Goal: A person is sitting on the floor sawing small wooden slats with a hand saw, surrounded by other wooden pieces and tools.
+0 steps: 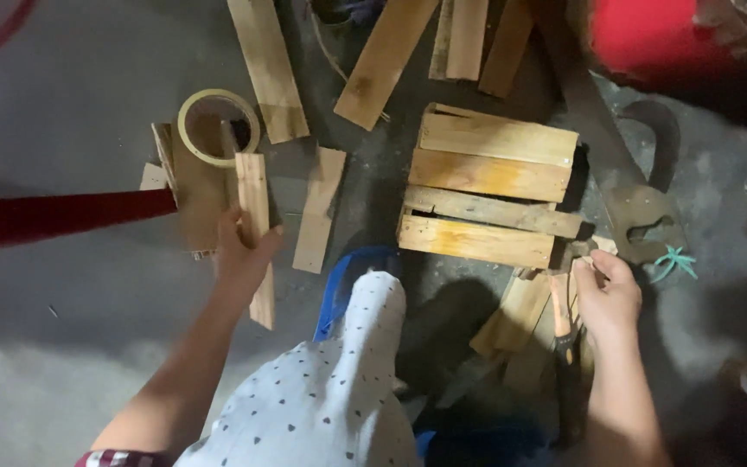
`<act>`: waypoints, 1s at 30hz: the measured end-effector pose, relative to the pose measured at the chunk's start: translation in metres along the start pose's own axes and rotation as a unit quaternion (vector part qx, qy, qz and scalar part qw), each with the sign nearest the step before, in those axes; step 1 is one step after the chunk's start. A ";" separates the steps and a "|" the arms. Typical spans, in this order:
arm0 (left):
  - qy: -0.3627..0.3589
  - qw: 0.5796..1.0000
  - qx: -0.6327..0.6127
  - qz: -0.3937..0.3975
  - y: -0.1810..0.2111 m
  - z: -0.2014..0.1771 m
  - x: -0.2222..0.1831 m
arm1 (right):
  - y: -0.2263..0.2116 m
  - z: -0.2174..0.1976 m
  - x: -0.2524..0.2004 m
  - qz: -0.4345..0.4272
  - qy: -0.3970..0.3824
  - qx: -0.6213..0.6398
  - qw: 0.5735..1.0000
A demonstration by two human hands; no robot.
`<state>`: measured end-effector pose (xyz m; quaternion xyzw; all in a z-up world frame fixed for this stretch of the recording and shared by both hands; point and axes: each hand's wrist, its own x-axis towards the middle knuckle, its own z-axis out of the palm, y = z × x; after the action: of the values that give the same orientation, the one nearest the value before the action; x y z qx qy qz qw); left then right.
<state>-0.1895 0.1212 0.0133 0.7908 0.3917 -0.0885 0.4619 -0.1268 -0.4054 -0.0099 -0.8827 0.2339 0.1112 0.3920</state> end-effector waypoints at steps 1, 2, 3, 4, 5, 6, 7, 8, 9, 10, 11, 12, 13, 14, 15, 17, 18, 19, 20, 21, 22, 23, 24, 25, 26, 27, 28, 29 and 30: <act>-0.007 1.000 -0.007 0.027 -0.001 0.004 0.004 | 0.015 0.001 0.000 -0.016 0.009 0.014 1.000; -0.023 0.998 -0.014 0.055 -0.001 0.013 0.008 | 0.033 -0.004 -0.003 -0.028 0.026 0.026 0.999; -0.036 0.997 -0.012 0.060 0.014 0.009 0.007 | 0.047 0.001 -0.003 -0.019 0.037 0.024 0.999; -0.063 0.997 0.001 0.036 0.030 0.010 0.007 | 0.064 0.002 -0.005 0.015 0.074 -0.024 0.997; -0.090 0.996 0.015 0.012 0.047 0.011 0.006 | 0.080 0.002 -0.006 0.049 0.110 -0.072 0.990; -0.104 0.994 0.019 0.016 0.045 0.013 0.012 | 0.074 -0.004 -0.019 0.059 0.120 -0.073 0.988; -0.108 0.993 0.035 0.030 0.042 0.015 0.018 | 0.067 -0.008 -0.032 0.079 0.119 -0.080 0.986; -0.107 0.992 0.050 0.044 0.039 0.017 0.024 | 0.060 -0.010 -0.040 0.095 0.116 -0.085 0.985; -0.116 0.991 0.052 0.049 0.043 0.025 0.026 | 0.080 -0.009 -0.045 0.102 0.124 -0.084 0.983; -0.106 0.990 0.081 0.043 0.044 0.031 0.026 | 0.098 -0.007 -0.049 0.126 0.123 -0.103 0.979; -0.096 0.989 0.109 0.038 0.045 0.037 0.026 | 0.117 -0.003 -0.053 0.150 0.121 -0.121 0.974; -0.099 0.988 0.111 0.039 0.045 0.044 0.026 | 0.131 0.004 -0.057 0.153 0.122 -0.121 0.973; -0.081 0.976 0.188 0.075 0.045 0.051 0.026 | 0.146 0.012 -0.063 0.121 0.164 -0.188 0.961; -0.061 0.956 0.265 0.109 0.043 0.054 0.024 | 0.160 0.021 -0.070 0.088 0.201 -0.254 0.942; -0.064 0.955 0.269 0.107 0.037 0.056 0.027 | 0.147 0.023 -0.077 0.092 0.198 -0.254 0.942; -0.066 0.956 0.269 0.095 0.028 0.059 0.037 | 0.117 0.027 -0.082 0.015 0.156 -0.222 0.962; -0.066 0.956 0.271 0.096 0.024 0.058 0.039 | 0.126 0.032 -0.076 0.016 0.156 -0.221 0.963; -0.067 0.954 0.270 0.111 0.019 0.058 0.040 | 0.135 0.037 -0.070 0.011 0.142 -0.230 0.963; -0.069 0.952 0.268 0.128 0.016 0.059 0.042 | 0.144 0.040 -0.064 0.006 0.129 -0.241 0.962; -0.071 0.952 0.269 0.130 0.013 0.057 0.043 | 0.146 0.042 -0.064 0.009 0.131 -0.240 0.962; -0.074 0.947 0.266 0.166 0.009 0.057 0.045 | 0.148 0.042 -0.063 0.023 0.122 -0.215 0.969; -0.076 0.941 0.262 0.202 0.005 0.056 0.047 | 0.150 0.041 -0.063 0.036 0.113 -0.190 0.975; -0.078 0.941 0.261 0.203 0.012 0.060 0.042 | 0.139 0.034 -0.066 0.037 0.114 -0.191 0.974; -0.068 0.941 0.271 0.191 0.018 0.062 0.037 | 0.127 0.027 -0.070 0.042 0.096 -0.170 0.980; -0.056 0.942 0.281 0.178 0.024 0.063 0.032 | 0.114 0.021 -0.072 0.045 0.076 -0.147 0.985; -0.055 0.942 0.280 0.177 0.020 0.066 0.036 | 0.116 0.018 -0.072 0.044 0.076 -0.147 0.985; -0.064 0.942 0.287 0.161 0.015 0.068 0.040 | 0.118 0.017 -0.071 0.027 0.073 -0.089 0.993; -0.072 0.942 0.294 0.145 0.010 0.069 0.044 | 0.119 0.015 -0.071 0.011 0.070 -0.030 0.997; -0.068 0.943 0.294 0.143 0.017 0.071 0.040 | 0.106 0.011 -0.070 0.008 0.067 -0.029 0.997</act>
<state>-0.1346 0.0818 -0.0348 0.9310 0.1988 -0.1867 0.2425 -0.2409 -0.4365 -0.0588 -0.8974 0.2633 0.0617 0.3487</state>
